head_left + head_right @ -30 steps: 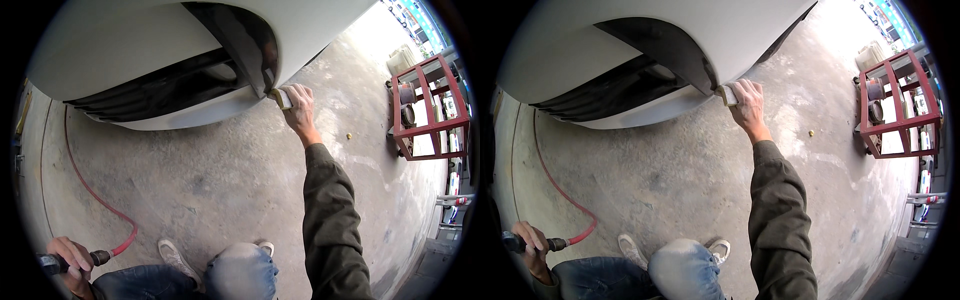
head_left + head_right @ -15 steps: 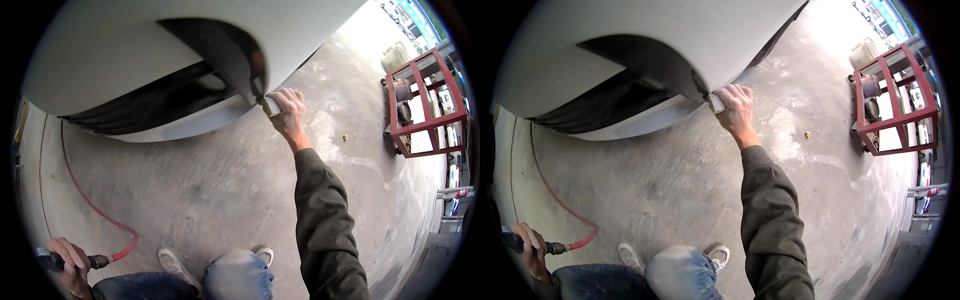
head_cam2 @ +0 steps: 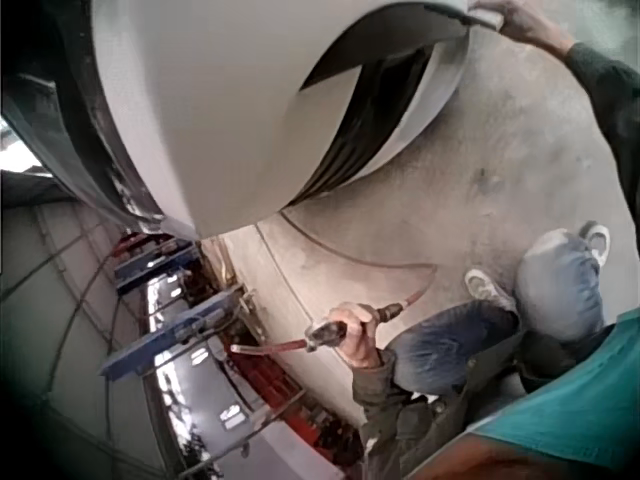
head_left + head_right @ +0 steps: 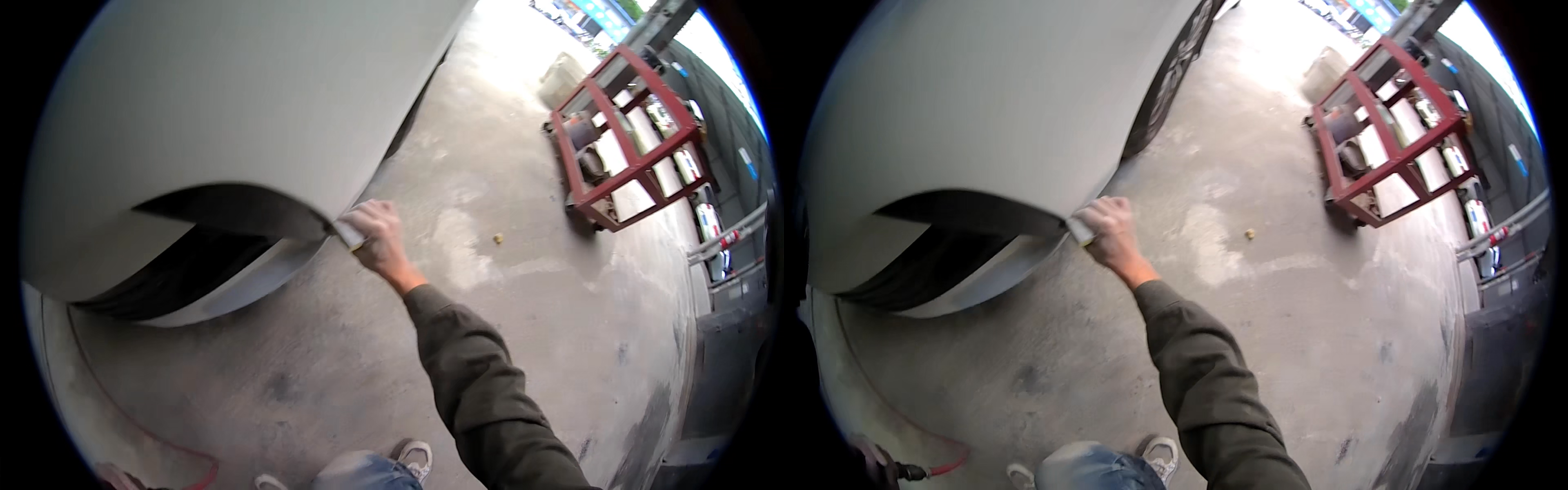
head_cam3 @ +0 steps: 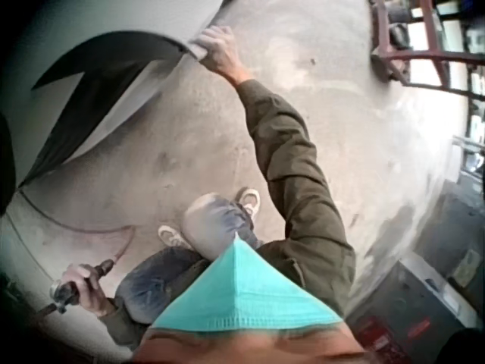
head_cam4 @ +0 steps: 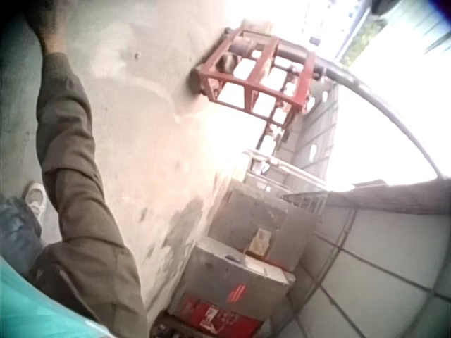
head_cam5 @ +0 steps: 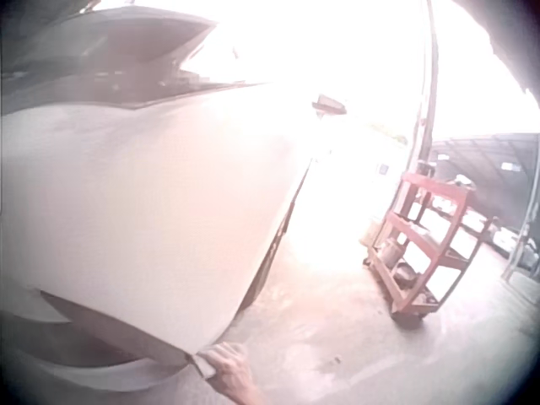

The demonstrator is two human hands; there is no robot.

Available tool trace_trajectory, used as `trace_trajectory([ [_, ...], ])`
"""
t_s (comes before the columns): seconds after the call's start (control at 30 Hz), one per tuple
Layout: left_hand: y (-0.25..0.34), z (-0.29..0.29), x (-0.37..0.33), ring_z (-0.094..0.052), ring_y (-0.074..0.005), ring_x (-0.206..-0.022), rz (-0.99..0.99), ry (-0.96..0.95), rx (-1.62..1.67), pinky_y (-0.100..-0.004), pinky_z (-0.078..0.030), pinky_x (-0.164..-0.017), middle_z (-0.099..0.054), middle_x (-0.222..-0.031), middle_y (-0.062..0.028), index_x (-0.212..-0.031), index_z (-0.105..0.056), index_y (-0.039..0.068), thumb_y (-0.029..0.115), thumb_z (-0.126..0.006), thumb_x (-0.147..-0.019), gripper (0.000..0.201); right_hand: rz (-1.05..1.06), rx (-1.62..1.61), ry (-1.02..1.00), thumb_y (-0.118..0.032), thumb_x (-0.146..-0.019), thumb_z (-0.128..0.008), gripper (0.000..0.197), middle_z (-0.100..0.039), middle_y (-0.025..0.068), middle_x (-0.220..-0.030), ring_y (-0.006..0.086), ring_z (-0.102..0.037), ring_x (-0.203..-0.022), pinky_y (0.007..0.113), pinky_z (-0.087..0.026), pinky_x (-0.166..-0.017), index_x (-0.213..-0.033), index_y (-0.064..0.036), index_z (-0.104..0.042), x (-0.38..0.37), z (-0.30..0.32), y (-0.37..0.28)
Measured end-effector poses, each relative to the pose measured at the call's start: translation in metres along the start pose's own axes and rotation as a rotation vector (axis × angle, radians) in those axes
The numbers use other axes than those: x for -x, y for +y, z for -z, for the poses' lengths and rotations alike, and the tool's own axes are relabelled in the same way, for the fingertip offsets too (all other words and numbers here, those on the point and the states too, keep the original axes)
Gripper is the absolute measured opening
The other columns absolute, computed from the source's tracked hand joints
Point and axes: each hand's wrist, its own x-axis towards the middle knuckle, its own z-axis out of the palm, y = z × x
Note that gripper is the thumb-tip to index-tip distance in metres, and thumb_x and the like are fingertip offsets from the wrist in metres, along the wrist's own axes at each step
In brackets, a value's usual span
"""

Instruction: The person kneels in front of a white car and uses a sanding block to smooth the surface of the front bumper. They work methodically around the lower grille area and the bumper's edge, holding an air hose in their other hand.

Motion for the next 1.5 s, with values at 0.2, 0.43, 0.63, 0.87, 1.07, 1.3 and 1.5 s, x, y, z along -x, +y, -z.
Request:
trace_trajectory([
  [0.2, -0.035, 0.02, -0.013, -0.037, -0.0069, -0.041, -0.1, 0.047, -0.021, -0.02, -0.03, -0.038, -0.049, -0.078, -0.0041, -0.087, -0.042, 0.008, 0.023, -0.065, -0.097, 0.029, 0.113, 0.033, -0.063, -0.018, -0.073, -0.077, 0.016, -0.068, 0.0028, -0.086, 0.0229, -0.065, -0.087, 0.037, -0.043, -0.079, -0.087, -0.0141, -0.071, -0.015, 0.0, 0.002],
  [0.43, -0.042, 0.01, -0.018, -0.039, -0.0068, -0.041, -0.113, 0.021, 0.013, -0.0205, -0.032, -0.037, -0.05, -0.078, -0.003, -0.087, -0.041, 0.009, 0.026, -0.067, -0.095, 0.032, 0.016, 0.064, -0.179, -0.016, -0.077, -0.077, 0.013, -0.07, 0.0024, -0.089, 0.0213, -0.065, -0.088, 0.034, -0.043, -0.083, -0.089, -0.0127, -0.072, 0.004, -0.011, 0.018],
  [0.63, -0.049, 0.02, -0.012, -0.039, -0.0057, -0.041, -0.123, 0.049, -0.014, -0.0197, -0.033, -0.038, -0.05, -0.077, -0.0023, -0.087, -0.04, 0.009, 0.028, -0.067, -0.095, 0.033, 0.024, 0.023, -0.178, -0.013, -0.077, -0.075, 0.015, -0.071, 0.0033, -0.093, 0.0223, -0.064, -0.09, 0.033, -0.042, -0.083, -0.091, -0.0118, -0.072, -0.007, -0.001, 0.016],
  [0.87, -0.045, 0.01, -0.008, -0.039, -0.0059, -0.041, -0.065, 0.001, -0.032, -0.02, -0.032, -0.039, -0.051, -0.079, -0.0024, -0.089, -0.042, 0.009, 0.028, -0.067, -0.095, 0.032, 0.004, -0.012, -0.183, -0.013, -0.075, -0.076, 0.012, -0.071, 0.0001, -0.089, 0.0188, -0.064, -0.087, 0.032, -0.042, -0.081, -0.086, -0.0136, -0.074, -0.008, 0.013, 0.009],
  [1.07, -0.054, 0.011, -0.017, -0.038, -0.0054, -0.041, -0.096, 0.045, -0.054, -0.0195, -0.032, -0.04, -0.05, -0.078, -0.0017, -0.088, -0.042, 0.009, 0.028, -0.067, -0.095, 0.032, 0.029, 0.011, -0.204, -0.013, -0.075, -0.076, 0.012, -0.071, 0.0006, -0.087, 0.0199, -0.064, -0.086, 0.032, -0.041, -0.079, -0.087, -0.014, -0.074, -0.007, 0.003, 0.017],
  [1.3, -0.064, 0.009, -0.026, -0.037, -0.0055, -0.041, -0.09, 0.051, -0.051, -0.0194, -0.031, -0.04, -0.049, -0.077, -0.0015, -0.087, -0.041, 0.01, 0.028, -0.067, -0.094, 0.033, -0.02, 0.004, -0.145, -0.013, -0.076, -0.076, 0.011, -0.071, 0.0007, -0.085, 0.0195, -0.064, -0.085, 0.032, -0.041, -0.079, -0.087, -0.0138, -0.075, 0.007, -0.019, 0.03],
  [1.5, -0.062, 0.009, -0.019, -0.037, -0.005, -0.041, -0.078, 0.03, -0.026, -0.0197, -0.031, -0.039, -0.049, -0.078, -0.0011, -0.088, -0.041, 0.01, 0.028, -0.065, -0.095, 0.031, -0.069, -0.042, -0.133, -0.011, -0.076, -0.075, 0.01, -0.072, 0.0011, -0.086, 0.0203, -0.065, -0.085, 0.032, -0.041, -0.079, -0.085, -0.013, -0.075, 0.014, -0.018, 0.03],
])
